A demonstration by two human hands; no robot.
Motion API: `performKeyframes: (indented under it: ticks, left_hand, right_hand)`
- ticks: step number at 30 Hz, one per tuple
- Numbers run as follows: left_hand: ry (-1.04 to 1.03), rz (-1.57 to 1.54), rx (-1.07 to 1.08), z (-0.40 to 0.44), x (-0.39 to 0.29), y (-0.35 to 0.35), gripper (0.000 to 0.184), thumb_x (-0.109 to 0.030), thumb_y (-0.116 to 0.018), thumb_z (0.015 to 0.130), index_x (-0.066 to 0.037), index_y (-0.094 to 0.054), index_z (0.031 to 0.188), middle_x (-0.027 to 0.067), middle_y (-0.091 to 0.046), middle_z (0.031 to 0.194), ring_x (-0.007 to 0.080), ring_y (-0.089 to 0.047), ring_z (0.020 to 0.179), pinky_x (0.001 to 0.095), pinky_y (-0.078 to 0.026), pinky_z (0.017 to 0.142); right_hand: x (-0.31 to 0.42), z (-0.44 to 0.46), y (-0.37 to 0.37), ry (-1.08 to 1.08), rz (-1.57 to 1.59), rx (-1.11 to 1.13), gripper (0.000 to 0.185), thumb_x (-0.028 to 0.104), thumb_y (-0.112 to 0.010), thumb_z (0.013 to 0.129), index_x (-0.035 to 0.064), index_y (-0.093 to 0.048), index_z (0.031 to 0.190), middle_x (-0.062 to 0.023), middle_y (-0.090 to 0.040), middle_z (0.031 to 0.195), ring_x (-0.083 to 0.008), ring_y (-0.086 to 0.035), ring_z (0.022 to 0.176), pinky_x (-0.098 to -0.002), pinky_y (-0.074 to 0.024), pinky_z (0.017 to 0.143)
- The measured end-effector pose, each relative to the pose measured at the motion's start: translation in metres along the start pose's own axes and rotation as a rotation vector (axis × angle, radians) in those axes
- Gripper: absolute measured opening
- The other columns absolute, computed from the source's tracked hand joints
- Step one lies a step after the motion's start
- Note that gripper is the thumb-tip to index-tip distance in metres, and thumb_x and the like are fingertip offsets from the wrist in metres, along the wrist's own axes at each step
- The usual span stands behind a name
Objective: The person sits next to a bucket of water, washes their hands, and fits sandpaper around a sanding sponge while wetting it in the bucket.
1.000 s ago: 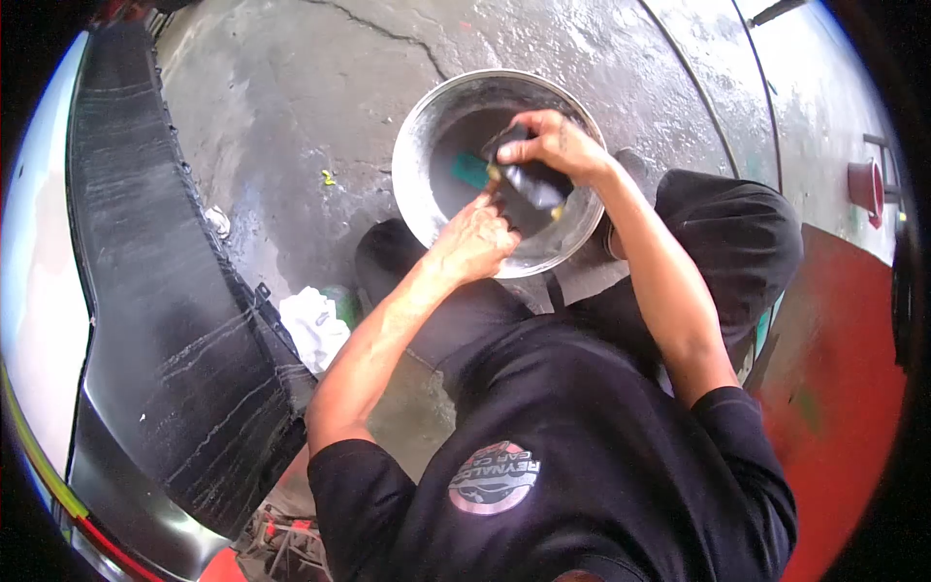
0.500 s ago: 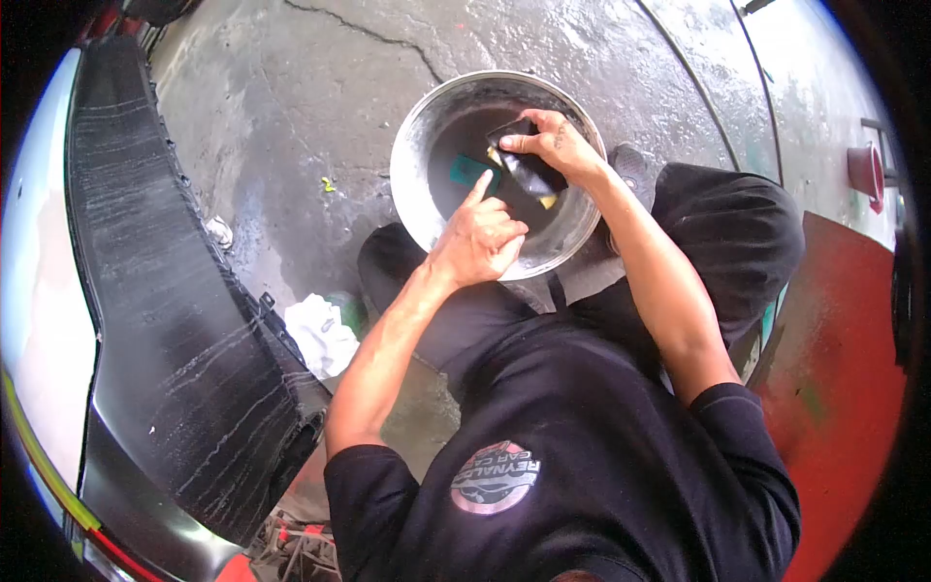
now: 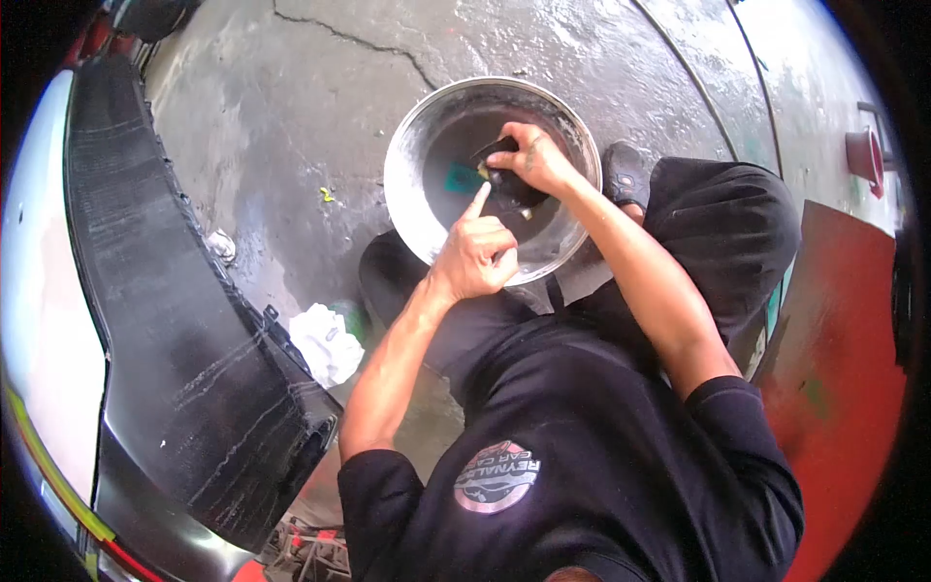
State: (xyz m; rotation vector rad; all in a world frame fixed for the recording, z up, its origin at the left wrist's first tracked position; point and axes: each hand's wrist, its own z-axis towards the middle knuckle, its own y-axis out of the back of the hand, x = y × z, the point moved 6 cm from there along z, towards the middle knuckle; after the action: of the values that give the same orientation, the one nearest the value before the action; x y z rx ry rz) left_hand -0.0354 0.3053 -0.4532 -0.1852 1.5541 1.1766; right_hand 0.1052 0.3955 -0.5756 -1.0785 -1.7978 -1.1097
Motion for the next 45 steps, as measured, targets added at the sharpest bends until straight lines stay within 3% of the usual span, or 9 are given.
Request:
performKeyframes:
  ticks: [2,7,8,14,19,27,31,35,45]
  left_hand:
    - [0.050,-0.061,-0.055,-0.003,0.003,0.007,0.003,-0.004,-0.065,0.072,-0.005,-0.068,0.071,0.0063,-0.066,0.067,0.0226,-0.064,0.059,0.0615,-0.024,0.123]
    - [0.129,-0.170,-0.098,-0.002,0.008,0.010,0.020,-0.017,-0.069,0.086,-0.002,-0.070,0.072,0.0100,-0.061,0.061,0.0257,-0.057,0.056,0.0379,-0.040,0.061]
    - [0.105,-0.152,-0.108,-0.001,0.005,0.008,0.020,-0.017,-0.069,0.085,-0.002,-0.070,0.072,0.0099,-0.061,0.060,0.0257,-0.057,0.056,0.0376,-0.041,0.061]
    - [0.040,-0.031,-0.087,0.002,0.000,0.001,0.019,-0.017,-0.072,0.083,-0.005,-0.069,0.068,0.0096,-0.062,0.059,0.0257,-0.059,0.056,0.0387,-0.041,0.063]
    - [0.071,-0.106,-0.049,-0.002,0.000,0.003,0.023,-0.015,-0.069,0.086,-0.003,-0.067,0.066,0.0077,-0.063,0.060,0.0237,-0.060,0.053,0.0586,-0.028,0.121]
    - [0.012,-0.046,-0.159,-0.002,-0.006,0.007,0.018,-0.013,-0.073,0.079,-0.005,-0.065,0.064,0.0078,-0.059,0.058,0.0262,-0.056,0.055,0.0372,-0.043,0.068]
    - [0.038,0.066,-0.070,-0.005,-0.003,-0.003,0.023,-0.014,-0.073,0.079,-0.006,-0.062,0.061,0.0077,-0.058,0.057,0.0266,-0.056,0.054,0.0412,-0.049,0.081]
    - [-0.015,0.087,0.000,-0.001,-0.012,-0.010,0.028,-0.016,-0.074,0.080,-0.006,-0.058,0.059,0.0076,-0.055,0.055,0.0265,-0.056,0.053,0.0553,-0.044,0.107]
    - [-0.005,0.050,-0.121,-0.007,-0.010,-0.001,0.018,-0.012,-0.074,0.076,-0.006,-0.062,0.063,0.0091,-0.059,0.059,0.0284,-0.058,0.055,0.0393,-0.044,0.060]
  right_hand:
    - [0.030,-0.006,0.016,0.043,0.164,0.018,0.029,0.017,-0.083,0.084,0.0002,-0.066,0.100,-0.0050,-0.069,0.083,-0.0113,-0.061,0.077,-0.0310,-0.0502,0.069]
    - [0.063,-0.030,-0.012,0.211,0.122,0.291,0.032,0.021,-0.085,0.082,0.0014,-0.066,0.097,-0.0016,-0.064,0.078,-0.0093,-0.057,0.078,-0.0303,-0.0472,0.069]
    - [0.059,-0.031,-0.016,0.087,0.037,0.321,0.047,0.026,-0.087,0.079,-0.0036,-0.067,0.109,-0.0156,-0.071,0.092,-0.0215,-0.066,0.093,-0.0376,-0.0505,0.086]
    - [0.028,-0.016,-0.027,0.041,0.127,0.131,0.035,0.022,-0.085,0.079,-0.0034,-0.068,0.097,-0.0079,-0.067,0.080,-0.0140,-0.060,0.078,-0.0352,-0.0488,0.073]
    - [0.005,-0.002,0.002,-0.076,0.165,-0.032,0.040,0.024,-0.086,0.081,-0.0037,-0.068,0.104,-0.0074,-0.070,0.083,-0.0126,-0.064,0.078,-0.0321,-0.0517,0.071]
    - [0.055,-0.031,-0.018,0.042,0.204,0.321,0.026,0.017,-0.085,0.080,0.0008,-0.069,0.092,-0.0020,-0.069,0.080,-0.0100,-0.060,0.077,-0.0311,-0.0479,0.069]
    - [0.001,-0.018,-0.046,-0.136,0.368,0.229,0.033,0.014,-0.083,0.078,-0.0084,-0.067,0.096,-0.0080,-0.071,0.084,-0.0123,-0.063,0.080,-0.0317,-0.0497,0.072]
    - [-0.007,0.000,-0.009,-0.180,0.091,0.051,0.084,0.030,-0.087,0.076,-0.0111,-0.052,0.140,-0.0290,-0.058,0.140,-0.0327,-0.056,0.133,-0.0364,-0.0433,0.112]
    - [0.053,-0.037,-0.034,-0.053,0.171,0.396,0.033,0.021,-0.083,0.077,-0.0029,-0.070,0.095,-0.0081,-0.068,0.080,-0.0149,-0.061,0.078,-0.0346,-0.0477,0.072]
